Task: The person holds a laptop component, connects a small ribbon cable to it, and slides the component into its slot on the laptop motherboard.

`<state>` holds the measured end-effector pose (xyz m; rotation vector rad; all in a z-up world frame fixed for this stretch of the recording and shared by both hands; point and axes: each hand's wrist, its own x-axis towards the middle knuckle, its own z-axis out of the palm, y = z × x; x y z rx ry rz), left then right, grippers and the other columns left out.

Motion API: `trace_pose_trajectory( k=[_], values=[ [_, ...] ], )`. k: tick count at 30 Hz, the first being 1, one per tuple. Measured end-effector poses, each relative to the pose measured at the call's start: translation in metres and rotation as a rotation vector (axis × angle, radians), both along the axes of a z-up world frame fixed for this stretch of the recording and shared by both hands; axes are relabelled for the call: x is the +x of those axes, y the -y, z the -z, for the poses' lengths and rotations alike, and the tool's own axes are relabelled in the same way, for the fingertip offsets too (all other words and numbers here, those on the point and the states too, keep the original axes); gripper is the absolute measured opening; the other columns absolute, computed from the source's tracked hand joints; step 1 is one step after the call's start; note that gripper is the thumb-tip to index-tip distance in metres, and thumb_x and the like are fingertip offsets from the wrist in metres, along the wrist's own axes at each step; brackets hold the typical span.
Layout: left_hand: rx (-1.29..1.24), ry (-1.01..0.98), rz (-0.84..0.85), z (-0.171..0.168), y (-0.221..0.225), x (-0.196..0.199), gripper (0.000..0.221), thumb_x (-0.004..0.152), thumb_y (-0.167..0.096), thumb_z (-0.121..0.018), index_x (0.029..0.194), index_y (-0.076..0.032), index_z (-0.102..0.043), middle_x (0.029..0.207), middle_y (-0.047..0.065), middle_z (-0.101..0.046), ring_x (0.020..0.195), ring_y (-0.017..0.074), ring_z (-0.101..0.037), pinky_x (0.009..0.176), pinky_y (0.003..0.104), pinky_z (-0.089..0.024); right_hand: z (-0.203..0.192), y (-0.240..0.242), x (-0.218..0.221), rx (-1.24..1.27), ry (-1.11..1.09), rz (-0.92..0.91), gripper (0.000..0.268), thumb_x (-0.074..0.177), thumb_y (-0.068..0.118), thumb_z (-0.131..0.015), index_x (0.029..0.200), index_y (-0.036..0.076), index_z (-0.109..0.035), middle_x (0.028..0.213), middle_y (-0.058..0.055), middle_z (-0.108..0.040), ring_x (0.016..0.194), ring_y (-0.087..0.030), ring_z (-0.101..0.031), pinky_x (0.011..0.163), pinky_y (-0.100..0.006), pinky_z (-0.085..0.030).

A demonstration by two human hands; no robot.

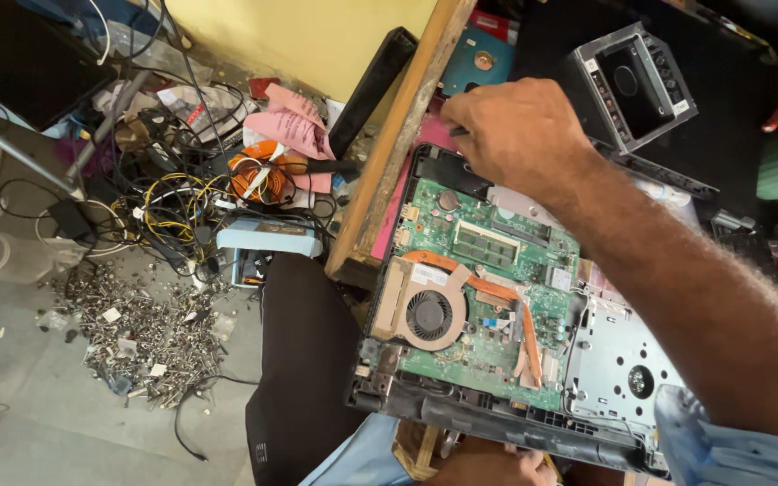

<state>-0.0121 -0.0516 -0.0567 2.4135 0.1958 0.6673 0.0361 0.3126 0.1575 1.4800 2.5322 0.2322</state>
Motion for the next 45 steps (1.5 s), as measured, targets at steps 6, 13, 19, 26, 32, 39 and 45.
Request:
trace_pose_trajectory(
  k=[6, 13, 19, 26, 32, 39, 45],
  values=[
    [-0.123, -0.061, -0.015, -0.028, -0.037, -0.02, 0.019, 0.088, -0.018, -0.061, 0.1, -0.003, -0.065, 0.093, 0.015, -0.066, 0.084, 0.0301, -0.071, 0.076, 0.051, -0.059, -0.09, 0.103, 0.044, 0.158, -0.342, -0.084, 0.016, 0.094, 0.011, -0.072, 0.107, 0.001, -0.075, 0.093, -0.016, -0.075, 0.069, -0.028, -0.071, 0.057, -0.039, -0.055],
    [-0.251, -0.256, 0.114, -0.044, -0.051, -0.008, 0.039, 0.085, -0.022, -0.067, 0.116, 0.0, -0.061, 0.098, 0.01, -0.065, 0.075, 0.0261, -0.069, 0.057, 0.041, -0.059, -0.064, 0.28, 0.109, 0.04, -0.619, 0.249, 0.016, 0.088, 0.001, -0.074, 0.104, 0.001, -0.074, 0.083, -0.012, -0.068, 0.064, -0.024, -0.065, 0.054, -0.035, -0.051],
    [0.152, -0.162, -0.247, -0.049, -0.056, 0.011, 0.019, 0.086, -0.02, -0.064, 0.103, -0.012, -0.07, 0.094, 0.005, -0.066, 0.089, 0.0248, -0.07, 0.078, 0.045, -0.059, 0.047, 0.394, 0.157, 0.018, -0.768, 0.521, 0.021, 0.083, -0.007, -0.076, 0.102, 0.001, -0.073, 0.074, -0.009, -0.062, 0.059, -0.02, -0.06, 0.052, -0.032, -0.047],
    [0.159, -0.269, -0.18, -0.05, -0.048, 0.04, 0.02, 0.095, -0.02, -0.064, 0.109, -0.012, -0.075, 0.088, 0.007, -0.065, 0.081, 0.0243, -0.066, 0.069, 0.04, -0.056, 0.128, 0.44, 0.174, 0.02, -0.732, 0.568, 0.027, 0.079, -0.002, -0.081, 0.103, 0.007, -0.076, 0.081, -0.004, -0.067, 0.066, -0.019, -0.063, 0.058, -0.035, -0.05],
    [0.139, -0.287, -0.191, -0.041, -0.042, 0.042, 0.018, 0.104, -0.025, -0.066, 0.112, -0.011, -0.075, 0.09, 0.006, -0.065, 0.084, 0.0241, -0.067, 0.071, 0.042, -0.056, 0.139, 0.44, 0.183, -0.021, -0.674, 0.487, 0.032, 0.081, 0.01, -0.089, 0.11, 0.011, -0.077, 0.086, 0.0, -0.069, 0.072, -0.019, -0.066, 0.063, -0.035, -0.052],
    [0.405, -0.389, -0.229, -0.033, -0.039, 0.032, 0.028, 0.107, -0.036, -0.056, 0.111, -0.011, -0.07, 0.097, 0.004, -0.063, 0.095, 0.02, -0.065, 0.083, 0.038, -0.058, 0.14, 0.429, 0.172, -0.043, -0.732, 0.48, 0.037, 0.078, 0.014, -0.092, 0.112, 0.011, -0.079, 0.089, -0.003, -0.071, 0.079, -0.021, -0.07, 0.071, -0.037, -0.055],
    [0.502, -0.405, -0.201, -0.023, -0.036, 0.027, 0.03, 0.112, -0.036, -0.052, 0.106, -0.01, -0.067, 0.09, 0.002, -0.057, 0.094, 0.017, -0.062, 0.086, 0.037, -0.057, 0.146, 0.431, 0.172, -0.15, -0.869, 0.584, 0.026, 0.086, 0.004, -0.087, 0.11, 0.009, -0.077, 0.095, -0.004, -0.075, 0.079, -0.018, -0.074, 0.073, -0.033, -0.058]
  ],
)
